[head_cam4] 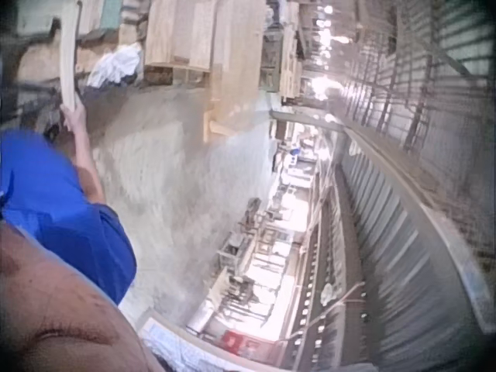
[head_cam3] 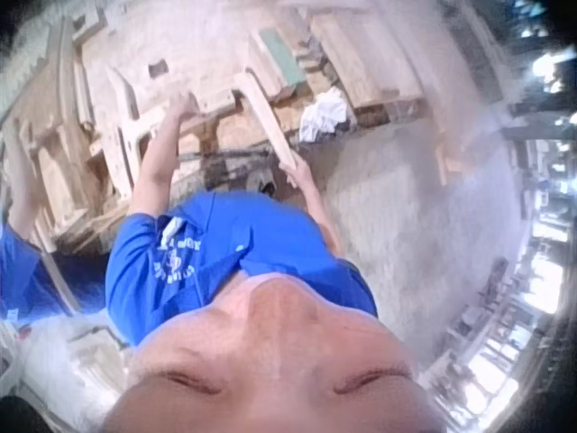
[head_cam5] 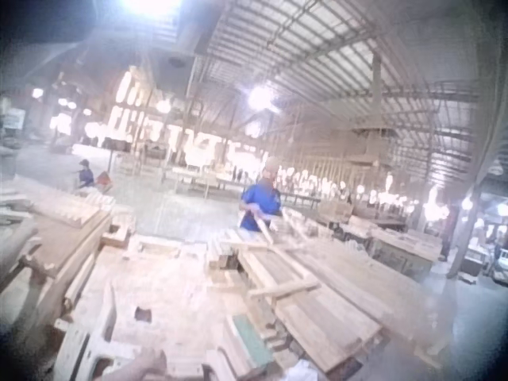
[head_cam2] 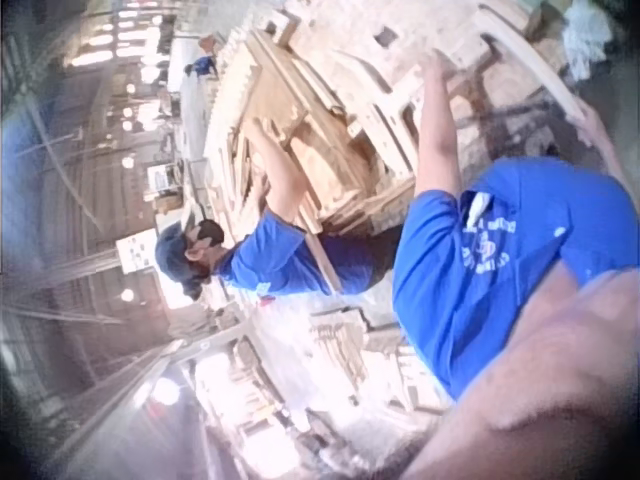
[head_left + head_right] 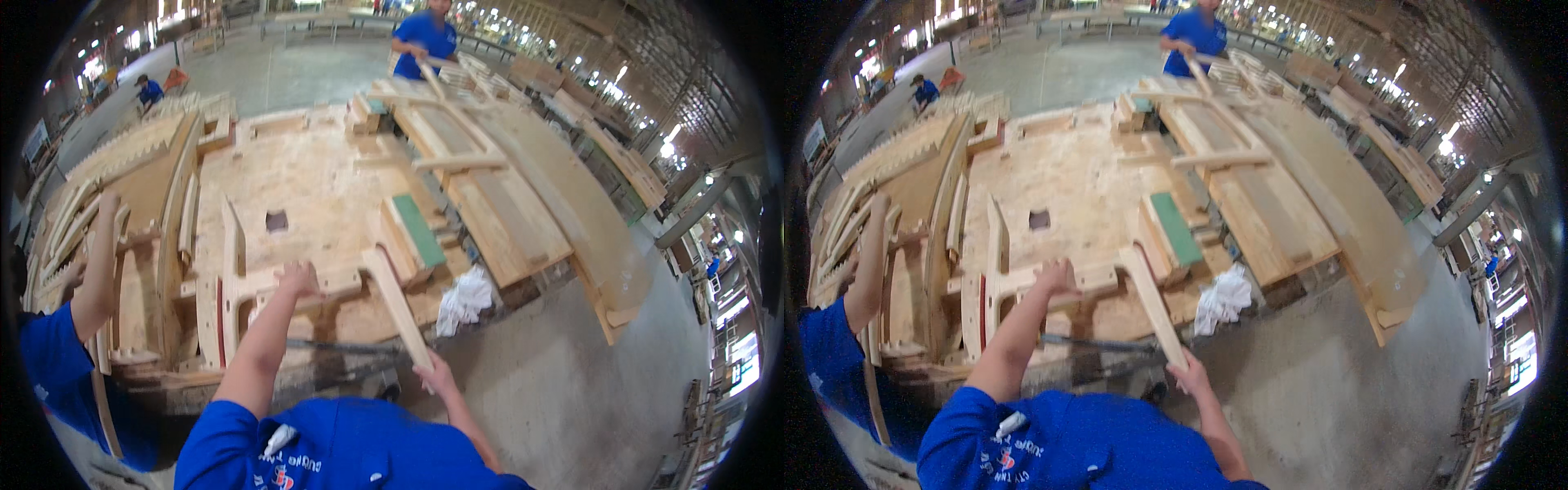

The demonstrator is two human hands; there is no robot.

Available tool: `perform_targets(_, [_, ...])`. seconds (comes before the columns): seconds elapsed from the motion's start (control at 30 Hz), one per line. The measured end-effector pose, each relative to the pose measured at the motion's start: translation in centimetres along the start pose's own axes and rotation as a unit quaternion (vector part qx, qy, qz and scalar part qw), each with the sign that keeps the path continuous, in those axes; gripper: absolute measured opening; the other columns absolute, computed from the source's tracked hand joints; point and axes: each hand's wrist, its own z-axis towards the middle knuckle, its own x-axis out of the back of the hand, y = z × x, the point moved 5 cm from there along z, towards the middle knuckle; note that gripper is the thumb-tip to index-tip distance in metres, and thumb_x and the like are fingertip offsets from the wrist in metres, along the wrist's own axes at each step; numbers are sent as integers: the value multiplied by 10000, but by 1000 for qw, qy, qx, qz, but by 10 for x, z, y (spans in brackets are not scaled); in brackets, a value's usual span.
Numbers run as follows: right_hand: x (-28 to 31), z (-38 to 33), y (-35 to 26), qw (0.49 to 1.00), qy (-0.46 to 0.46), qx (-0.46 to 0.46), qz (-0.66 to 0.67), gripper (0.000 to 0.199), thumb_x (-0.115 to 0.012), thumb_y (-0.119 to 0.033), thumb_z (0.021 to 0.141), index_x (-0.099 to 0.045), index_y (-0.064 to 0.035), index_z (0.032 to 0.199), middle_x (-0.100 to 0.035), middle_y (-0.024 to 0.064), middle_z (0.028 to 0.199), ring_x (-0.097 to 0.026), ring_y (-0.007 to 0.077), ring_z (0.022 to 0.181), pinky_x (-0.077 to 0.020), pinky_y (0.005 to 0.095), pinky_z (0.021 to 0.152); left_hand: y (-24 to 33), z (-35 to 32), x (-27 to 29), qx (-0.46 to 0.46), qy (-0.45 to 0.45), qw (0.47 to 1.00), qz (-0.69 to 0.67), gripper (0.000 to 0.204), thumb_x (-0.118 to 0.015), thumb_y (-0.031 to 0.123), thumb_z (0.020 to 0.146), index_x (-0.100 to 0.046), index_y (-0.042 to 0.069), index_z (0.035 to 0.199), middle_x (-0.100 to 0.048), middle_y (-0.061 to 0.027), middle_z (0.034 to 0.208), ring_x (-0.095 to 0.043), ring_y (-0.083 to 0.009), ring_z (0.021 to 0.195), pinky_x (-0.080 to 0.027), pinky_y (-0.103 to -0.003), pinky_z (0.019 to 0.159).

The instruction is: The person assembles wooden chair frames on a workbench in a factory. They pick up wooden legs, align them with the frame, and use a hammer to secure the joints. Other workers are visible in the background performing similar tasks.

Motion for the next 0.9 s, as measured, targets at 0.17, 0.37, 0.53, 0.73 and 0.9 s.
perform_targets(0.17, [-1,1,11,999,29,-14,-21,629,-708,-187,791,-452,-85,1356,-613,65,849,-590,156,685,-514,311,534,4,-6,-1,-7,-17,1000,10,1172,-807,604,506,-252,138,1427,-334,-164,1434,-278,-391,1335,-273,-693,984])
perform_targets(0.37, [-19,-19,-52,833,230,320,-389,488,-685,-198,743,-556,-50,1190,-599,144,991,-558,317,972,-444,416,861,3,-10,-6,13,8,999,28,1152,-809,561,543,-227,136,1442,-325,-172,1442,-263,-389,1348,-262,-692,980])
perform_targets(0.53, [-87,16,-78,869,-10,347,-353,381,-659,-226,747,-598,-85,1095,-575,126,1058,-526,323,1008,-421,410,882,3,-5,-24,27,67,996,46,1127,-811,420,591,-167,136,1471,-227,-208,1492,-175,-419,1380,-169,-717,1013])
perform_targets(0.73, [-125,56,-61,796,-40,341,-499,424,-668,-363,765,-584,-102,1088,-547,100,1066,-504,301,1042,-407,443,889,11,-12,-9,26,42,998,49,1105,-807,445,572,-211,135,1450,-279,-189,1463,-233,-412,1348,-183,-727,992])
perform_targets(0.9, [-129,77,-52,835,-114,300,-446,423,-665,-402,777,-576,-101,1060,-563,119,1025,-529,320,1008,-446,414,886,7,-10,-14,37,41,996,63,1105,-799,447,574,-205,141,1454,-275,-186,1465,-216,-415,1354,-178,-736,985])
